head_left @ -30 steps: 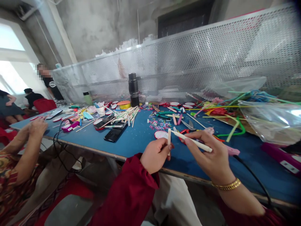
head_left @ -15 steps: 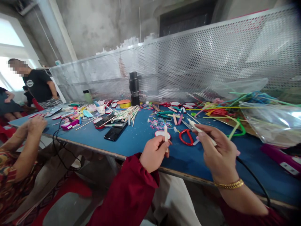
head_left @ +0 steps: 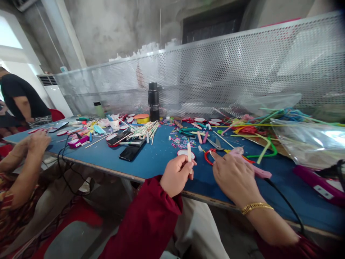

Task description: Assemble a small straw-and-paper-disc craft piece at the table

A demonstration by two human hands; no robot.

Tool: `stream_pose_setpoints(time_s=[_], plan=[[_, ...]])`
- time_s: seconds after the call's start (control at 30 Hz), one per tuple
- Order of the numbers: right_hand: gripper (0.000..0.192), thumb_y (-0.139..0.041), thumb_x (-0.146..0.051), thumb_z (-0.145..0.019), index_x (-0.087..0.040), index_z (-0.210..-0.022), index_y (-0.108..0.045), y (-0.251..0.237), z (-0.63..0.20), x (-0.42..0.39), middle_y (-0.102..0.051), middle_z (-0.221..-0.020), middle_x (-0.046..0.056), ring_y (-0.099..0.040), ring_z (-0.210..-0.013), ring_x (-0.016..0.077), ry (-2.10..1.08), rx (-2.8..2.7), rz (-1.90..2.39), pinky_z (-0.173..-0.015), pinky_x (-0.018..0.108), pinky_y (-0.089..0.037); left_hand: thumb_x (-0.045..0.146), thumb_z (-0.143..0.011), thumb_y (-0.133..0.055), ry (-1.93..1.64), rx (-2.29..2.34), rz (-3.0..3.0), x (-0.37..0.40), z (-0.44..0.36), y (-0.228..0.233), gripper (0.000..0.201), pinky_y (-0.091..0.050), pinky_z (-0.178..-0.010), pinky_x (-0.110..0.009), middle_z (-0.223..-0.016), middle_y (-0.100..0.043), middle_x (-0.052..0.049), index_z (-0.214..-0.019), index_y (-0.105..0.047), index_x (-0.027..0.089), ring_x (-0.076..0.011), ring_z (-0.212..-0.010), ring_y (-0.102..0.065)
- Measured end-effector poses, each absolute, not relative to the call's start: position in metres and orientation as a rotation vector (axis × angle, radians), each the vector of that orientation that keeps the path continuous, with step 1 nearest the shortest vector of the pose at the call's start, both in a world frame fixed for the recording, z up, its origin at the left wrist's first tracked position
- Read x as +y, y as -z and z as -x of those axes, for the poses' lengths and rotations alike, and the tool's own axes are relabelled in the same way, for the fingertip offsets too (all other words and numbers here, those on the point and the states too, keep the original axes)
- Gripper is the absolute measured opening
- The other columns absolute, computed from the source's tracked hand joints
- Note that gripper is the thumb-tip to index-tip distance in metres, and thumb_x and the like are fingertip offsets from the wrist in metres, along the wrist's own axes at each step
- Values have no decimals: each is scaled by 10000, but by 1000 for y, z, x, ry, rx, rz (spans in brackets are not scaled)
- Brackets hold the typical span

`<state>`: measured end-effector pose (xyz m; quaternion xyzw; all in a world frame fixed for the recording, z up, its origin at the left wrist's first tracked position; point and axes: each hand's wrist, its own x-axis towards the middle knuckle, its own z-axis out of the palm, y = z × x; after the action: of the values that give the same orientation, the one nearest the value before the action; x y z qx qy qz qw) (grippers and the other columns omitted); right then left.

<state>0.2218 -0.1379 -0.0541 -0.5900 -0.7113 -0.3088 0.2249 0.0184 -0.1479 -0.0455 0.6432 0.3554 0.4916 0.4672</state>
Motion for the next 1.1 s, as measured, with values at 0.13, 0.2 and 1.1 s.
stream_pose_setpoints(time_s=[0.13, 0.2, 1.1], plan=[[255, -453, -213, -971, -97, -1036, -670, 52, -216, -143, -695, -794, 155, -680, -815, 315, 885, -1931, 1764, -759, 405, -395, 374, -976, -507, -1211, 874, -1581, -148, -18, 46, 256, -380, -548, -226, -643, -571, 15, -982, -635, 152, -85, -524, -465], [206, -464, -237, -968, -124, -938, -633, 49, -214, -144, -680, -717, 140, -685, -747, 304, 865, -1927, 1827, -720, 393, -378, 379, -975, -506, -1209, 877, -1581, -147, -18, 47, 259, -384, -552, -229, -649, -575, 13, -982, -635, 154, -87, -528, -472], [151, -533, -265, -880, -228, -738, -569, 16, -217, -130, -657, -677, 51, -609, -648, 223, 509, -1859, 1605, -625, 329, -342, 329, -971, -507, -1214, 877, -1585, -147, -19, 48, 209, -408, -585, -224, -644, -575, 25, -974, -635, 163, -91, -546, -488]])
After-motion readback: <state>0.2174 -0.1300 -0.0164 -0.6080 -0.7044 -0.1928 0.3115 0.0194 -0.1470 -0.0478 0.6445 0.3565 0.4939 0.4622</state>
